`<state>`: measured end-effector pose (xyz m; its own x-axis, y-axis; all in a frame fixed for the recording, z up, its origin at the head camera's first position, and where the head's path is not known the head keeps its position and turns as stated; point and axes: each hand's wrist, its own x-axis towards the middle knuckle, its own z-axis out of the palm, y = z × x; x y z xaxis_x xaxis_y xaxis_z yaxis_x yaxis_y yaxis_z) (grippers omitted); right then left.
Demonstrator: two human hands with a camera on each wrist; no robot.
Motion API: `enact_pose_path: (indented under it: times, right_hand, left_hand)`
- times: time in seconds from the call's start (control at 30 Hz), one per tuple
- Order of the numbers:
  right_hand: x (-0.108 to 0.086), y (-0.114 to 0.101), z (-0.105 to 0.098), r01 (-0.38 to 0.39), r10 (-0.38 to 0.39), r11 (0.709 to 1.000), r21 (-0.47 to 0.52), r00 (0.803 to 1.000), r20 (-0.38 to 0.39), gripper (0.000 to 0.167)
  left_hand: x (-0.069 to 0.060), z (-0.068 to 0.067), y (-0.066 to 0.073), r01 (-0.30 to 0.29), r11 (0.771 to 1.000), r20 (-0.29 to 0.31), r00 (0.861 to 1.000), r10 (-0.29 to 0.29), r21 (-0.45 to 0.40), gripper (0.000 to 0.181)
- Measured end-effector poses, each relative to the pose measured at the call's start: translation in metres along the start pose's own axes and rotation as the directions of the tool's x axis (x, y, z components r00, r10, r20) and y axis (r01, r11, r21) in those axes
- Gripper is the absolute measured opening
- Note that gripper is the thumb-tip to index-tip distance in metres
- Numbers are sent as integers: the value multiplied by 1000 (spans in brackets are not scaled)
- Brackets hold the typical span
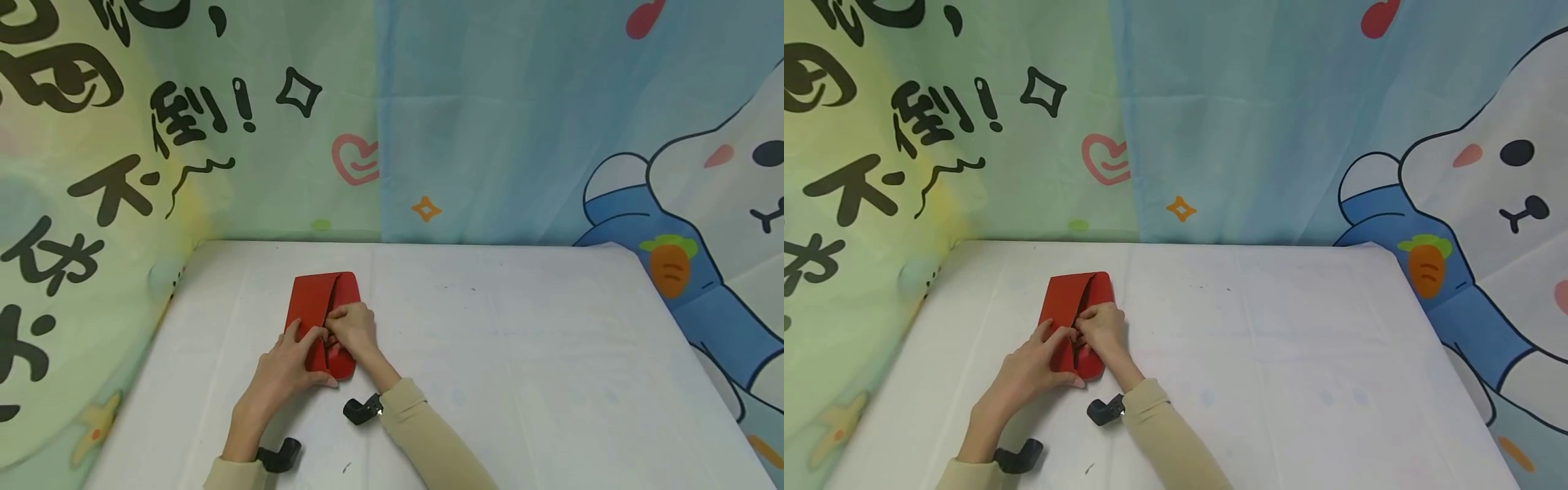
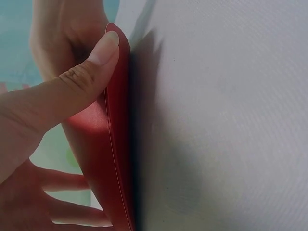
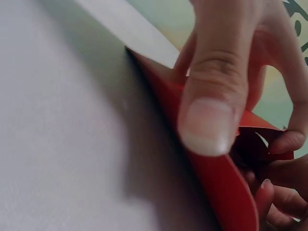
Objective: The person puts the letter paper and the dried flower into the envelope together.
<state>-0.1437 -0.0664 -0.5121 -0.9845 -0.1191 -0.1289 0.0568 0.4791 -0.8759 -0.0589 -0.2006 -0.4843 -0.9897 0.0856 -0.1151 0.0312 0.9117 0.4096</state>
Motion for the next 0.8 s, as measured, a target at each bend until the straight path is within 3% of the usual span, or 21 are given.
enact_pose_path:
  times: [0.13, 0.33, 0.53, 0.8]
  right_hand:
    - [1, 2, 2, 22, -22, 1000, -13, 999, 24, 9]
    - [1, 5, -2, 35, -51, 992, 125, 991, 126, 18]
    - [-4, 12, -20, 42, -95, 969, 243, 973, 211, 18]
    - [-12, 27, -48, 126, -183, 965, 228, 951, 249, 17]
  left_hand:
    - [0, 0, 0, 0, 1000, 4, 1000, 0, 1, 84]
    - [0, 1, 1, -2, 1000, 5, 1000, 2, 18, 84]
    - [-1, 3, 4, -9, 999, 18, 1000, 9, 52, 85]
    - [-3, 9, 7, -18, 993, -31, 999, 22, 115, 96]
